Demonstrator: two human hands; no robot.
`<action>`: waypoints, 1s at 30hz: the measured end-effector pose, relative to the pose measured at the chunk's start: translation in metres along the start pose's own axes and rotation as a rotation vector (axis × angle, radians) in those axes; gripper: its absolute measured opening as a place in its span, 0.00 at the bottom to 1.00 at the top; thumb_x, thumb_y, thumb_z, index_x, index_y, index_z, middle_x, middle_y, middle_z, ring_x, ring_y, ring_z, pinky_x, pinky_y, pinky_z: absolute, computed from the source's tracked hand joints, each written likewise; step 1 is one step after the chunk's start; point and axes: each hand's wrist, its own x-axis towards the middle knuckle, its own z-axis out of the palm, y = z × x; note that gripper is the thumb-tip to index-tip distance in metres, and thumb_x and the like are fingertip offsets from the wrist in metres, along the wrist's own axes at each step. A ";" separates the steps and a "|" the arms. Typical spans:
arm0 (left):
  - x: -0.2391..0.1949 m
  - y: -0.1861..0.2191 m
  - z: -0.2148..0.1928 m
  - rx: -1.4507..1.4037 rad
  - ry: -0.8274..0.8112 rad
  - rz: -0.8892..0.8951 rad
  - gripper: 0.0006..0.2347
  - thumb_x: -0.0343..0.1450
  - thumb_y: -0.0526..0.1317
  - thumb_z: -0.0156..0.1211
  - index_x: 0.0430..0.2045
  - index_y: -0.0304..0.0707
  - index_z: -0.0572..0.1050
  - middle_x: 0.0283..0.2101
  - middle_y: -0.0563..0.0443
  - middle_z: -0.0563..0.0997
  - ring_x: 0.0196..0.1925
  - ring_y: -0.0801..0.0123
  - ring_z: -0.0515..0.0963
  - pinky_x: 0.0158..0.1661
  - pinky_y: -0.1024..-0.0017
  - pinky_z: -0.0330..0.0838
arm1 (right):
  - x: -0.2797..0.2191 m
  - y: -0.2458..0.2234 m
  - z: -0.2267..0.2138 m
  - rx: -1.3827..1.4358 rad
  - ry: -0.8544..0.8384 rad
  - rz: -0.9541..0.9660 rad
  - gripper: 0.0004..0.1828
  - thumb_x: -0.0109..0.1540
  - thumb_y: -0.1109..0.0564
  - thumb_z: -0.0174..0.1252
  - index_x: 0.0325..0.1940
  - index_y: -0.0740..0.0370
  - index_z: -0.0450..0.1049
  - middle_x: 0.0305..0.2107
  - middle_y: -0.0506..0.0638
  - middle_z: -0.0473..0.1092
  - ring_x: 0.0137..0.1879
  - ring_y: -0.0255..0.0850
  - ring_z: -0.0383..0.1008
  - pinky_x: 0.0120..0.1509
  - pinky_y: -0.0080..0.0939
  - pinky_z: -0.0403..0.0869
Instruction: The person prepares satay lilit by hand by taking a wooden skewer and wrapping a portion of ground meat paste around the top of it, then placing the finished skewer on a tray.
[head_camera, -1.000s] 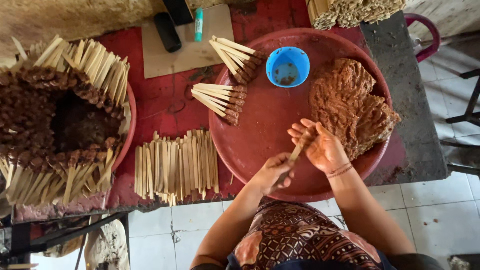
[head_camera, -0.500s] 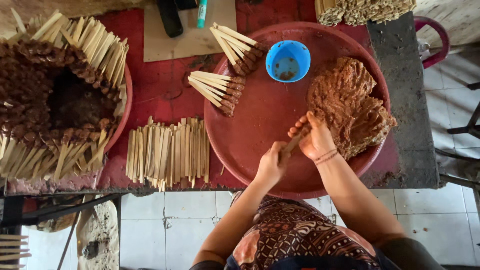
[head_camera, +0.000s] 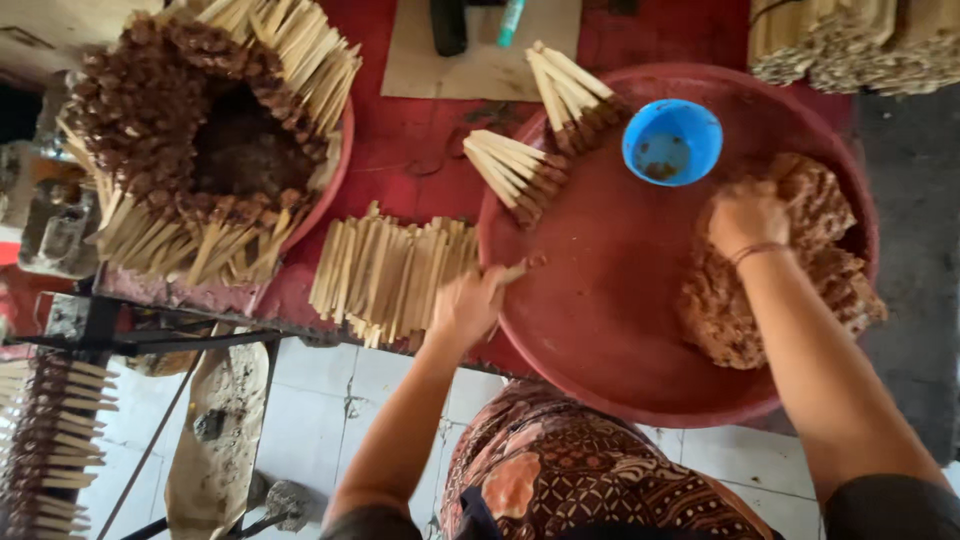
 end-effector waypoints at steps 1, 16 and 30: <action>0.007 -0.001 -0.012 0.001 -0.002 -0.008 0.15 0.72 0.42 0.43 0.49 0.67 0.72 0.36 0.39 0.76 0.30 0.41 0.78 0.27 0.47 0.72 | -0.006 -0.001 0.001 0.002 -0.002 -0.007 0.16 0.60 0.51 0.48 0.44 0.54 0.79 0.41 0.51 0.76 0.51 0.51 0.73 0.44 0.45 0.77; 0.047 -0.103 -0.106 0.045 0.113 -0.066 0.15 0.73 0.45 0.47 0.53 0.49 0.71 0.45 0.45 0.76 0.39 0.59 0.79 0.35 0.57 0.75 | -0.060 -0.040 -0.023 0.116 -0.413 0.126 0.22 0.60 0.64 0.44 0.55 0.52 0.73 0.50 0.59 0.72 0.57 0.61 0.72 0.53 0.57 0.78; -0.032 -0.126 0.023 0.167 0.152 -0.292 0.16 0.74 0.53 0.42 0.50 0.49 0.68 0.58 0.41 0.68 0.61 0.47 0.63 0.53 0.53 0.58 | -0.070 0.016 0.023 0.703 -0.113 0.194 0.18 0.55 0.64 0.57 0.48 0.66 0.80 0.26 0.60 0.76 0.35 0.52 0.76 0.45 0.47 0.72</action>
